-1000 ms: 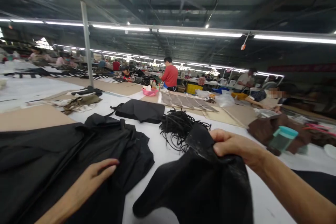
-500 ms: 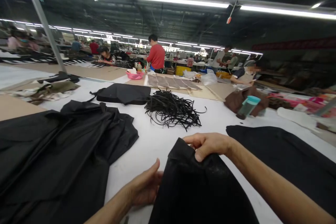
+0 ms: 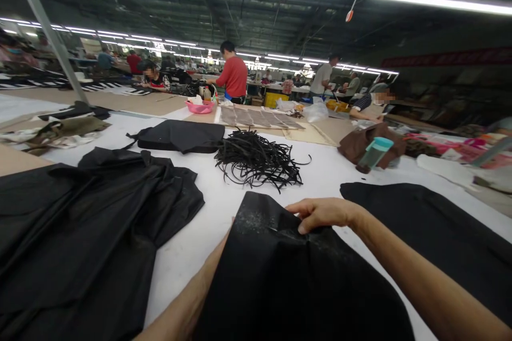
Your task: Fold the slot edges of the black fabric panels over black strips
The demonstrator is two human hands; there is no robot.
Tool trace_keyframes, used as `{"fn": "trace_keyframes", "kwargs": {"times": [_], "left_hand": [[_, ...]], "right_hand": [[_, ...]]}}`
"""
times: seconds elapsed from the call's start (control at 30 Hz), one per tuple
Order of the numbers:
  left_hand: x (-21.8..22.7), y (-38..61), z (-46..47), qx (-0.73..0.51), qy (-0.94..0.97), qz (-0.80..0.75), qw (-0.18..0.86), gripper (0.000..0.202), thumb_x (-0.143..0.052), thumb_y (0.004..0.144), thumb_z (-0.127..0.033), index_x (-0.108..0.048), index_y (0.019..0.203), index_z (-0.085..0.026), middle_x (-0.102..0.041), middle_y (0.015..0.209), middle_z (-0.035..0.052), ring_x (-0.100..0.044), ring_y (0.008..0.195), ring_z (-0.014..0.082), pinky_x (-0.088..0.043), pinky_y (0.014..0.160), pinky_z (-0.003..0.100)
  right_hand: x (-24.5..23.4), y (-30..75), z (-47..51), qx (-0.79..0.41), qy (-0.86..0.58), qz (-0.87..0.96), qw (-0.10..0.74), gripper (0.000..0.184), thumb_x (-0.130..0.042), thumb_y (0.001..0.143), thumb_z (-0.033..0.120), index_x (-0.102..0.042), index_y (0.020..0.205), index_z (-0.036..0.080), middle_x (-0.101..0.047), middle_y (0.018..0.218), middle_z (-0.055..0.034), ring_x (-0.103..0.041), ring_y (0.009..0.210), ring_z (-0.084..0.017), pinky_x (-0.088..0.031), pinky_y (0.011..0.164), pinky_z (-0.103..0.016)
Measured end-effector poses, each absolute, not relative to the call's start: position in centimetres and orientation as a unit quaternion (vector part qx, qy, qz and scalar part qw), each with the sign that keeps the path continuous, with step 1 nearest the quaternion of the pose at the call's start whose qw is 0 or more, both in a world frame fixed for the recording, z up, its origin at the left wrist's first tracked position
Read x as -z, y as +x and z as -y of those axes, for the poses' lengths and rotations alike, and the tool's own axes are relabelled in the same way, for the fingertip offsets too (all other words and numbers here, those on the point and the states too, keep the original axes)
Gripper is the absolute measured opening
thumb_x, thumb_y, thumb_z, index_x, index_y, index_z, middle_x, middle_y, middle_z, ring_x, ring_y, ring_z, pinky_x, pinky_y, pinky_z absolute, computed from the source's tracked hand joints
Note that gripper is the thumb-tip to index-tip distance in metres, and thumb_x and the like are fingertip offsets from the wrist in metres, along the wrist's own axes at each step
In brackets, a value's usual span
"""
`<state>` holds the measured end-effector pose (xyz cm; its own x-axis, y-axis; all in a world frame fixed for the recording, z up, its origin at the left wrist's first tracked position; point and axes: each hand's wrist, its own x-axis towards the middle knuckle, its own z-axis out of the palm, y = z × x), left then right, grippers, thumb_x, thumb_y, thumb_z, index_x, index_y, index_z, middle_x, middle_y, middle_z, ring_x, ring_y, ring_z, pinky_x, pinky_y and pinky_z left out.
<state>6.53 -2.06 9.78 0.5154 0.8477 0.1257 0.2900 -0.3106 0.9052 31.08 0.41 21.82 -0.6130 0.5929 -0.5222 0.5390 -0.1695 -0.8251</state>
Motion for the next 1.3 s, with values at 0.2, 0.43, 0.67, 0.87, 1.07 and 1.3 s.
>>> {"fn": "trace_keyframes", "kwargs": {"times": [0.2,0.43,0.67,0.87,1.07,1.3], "left_hand": [[-10.7,2.6,1.5,-0.332,0.437,-0.407,0.730,0.043,-0.058,0.075,-0.042,-0.060,0.102,-0.009,-0.069,0.085,0.0128,-0.065,0.088,0.0282,-0.052,0.080,0.040],[-9.1,-1.7,-1.7,-0.374,0.517,-0.591,0.493,0.056,-0.070,0.060,-0.033,-0.051,0.110,-0.019,-0.063,0.101,0.0082,-0.059,0.098,0.0314,-0.048,0.084,0.042],[-10.9,0.4,0.8,-0.215,0.793,-0.564,-0.080,0.050,-0.049,0.080,-0.014,-0.041,0.129,-0.013,-0.032,0.141,0.0206,-0.029,0.129,0.0380,-0.027,0.102,0.057],[-10.1,6.8,4.1,-0.090,0.963,-0.191,0.165,0.056,-0.050,0.086,-0.046,-0.034,0.134,-0.023,-0.040,0.140,0.0093,-0.035,0.129,0.0221,-0.027,0.109,0.039],[-7.3,8.0,5.1,-0.085,0.950,-0.169,0.247,0.074,-0.036,0.082,-0.065,-0.026,0.138,-0.018,-0.027,0.145,0.0145,-0.022,0.134,0.0289,-0.016,0.111,0.049],[-4.9,8.9,6.1,-0.098,0.986,-0.107,0.078,0.049,-0.033,0.093,-0.041,-0.031,0.134,-0.014,-0.041,0.137,0.0142,-0.038,0.127,0.0267,-0.034,0.103,0.044]], "right_hand": [[-16.3,32.8,-2.3,-0.471,-0.562,0.679,0.018,0.044,-0.068,0.059,0.026,-0.068,0.103,0.019,-0.066,0.076,0.0005,-0.056,0.066,-0.014,-0.042,0.058,-0.022],[-11.2,33.7,-3.7,-0.456,-0.583,0.666,0.092,0.029,-0.058,0.068,0.034,-0.068,0.088,0.016,-0.065,0.073,-0.0006,-0.054,0.068,-0.014,-0.041,0.062,-0.024],[-11.2,33.0,-3.8,-0.422,-0.575,0.696,0.080,0.032,-0.056,0.073,0.041,-0.069,0.089,0.017,-0.068,0.084,-0.0022,-0.058,0.076,-0.017,-0.042,0.067,-0.025],[-10.6,28.8,-5.8,-0.350,-0.587,0.727,0.064,0.029,-0.061,0.070,0.041,-0.070,0.084,0.017,-0.067,0.079,-0.0030,-0.057,0.073,-0.017,-0.039,0.063,-0.024],[-9.9,25.7,-4.9,-0.287,-0.593,0.747,0.092,0.020,-0.060,0.072,0.036,-0.065,0.067,0.017,-0.059,0.060,0.0012,-0.050,0.063,-0.013,-0.032,0.055,-0.023],[-11.0,27.2,-5.5,-0.179,-0.639,0.725,0.184,0.028,-0.038,0.086,0.030,-0.064,0.085,0.020,-0.063,0.080,-0.0016,-0.052,0.076,-0.015,-0.034,0.067,-0.024]]}}
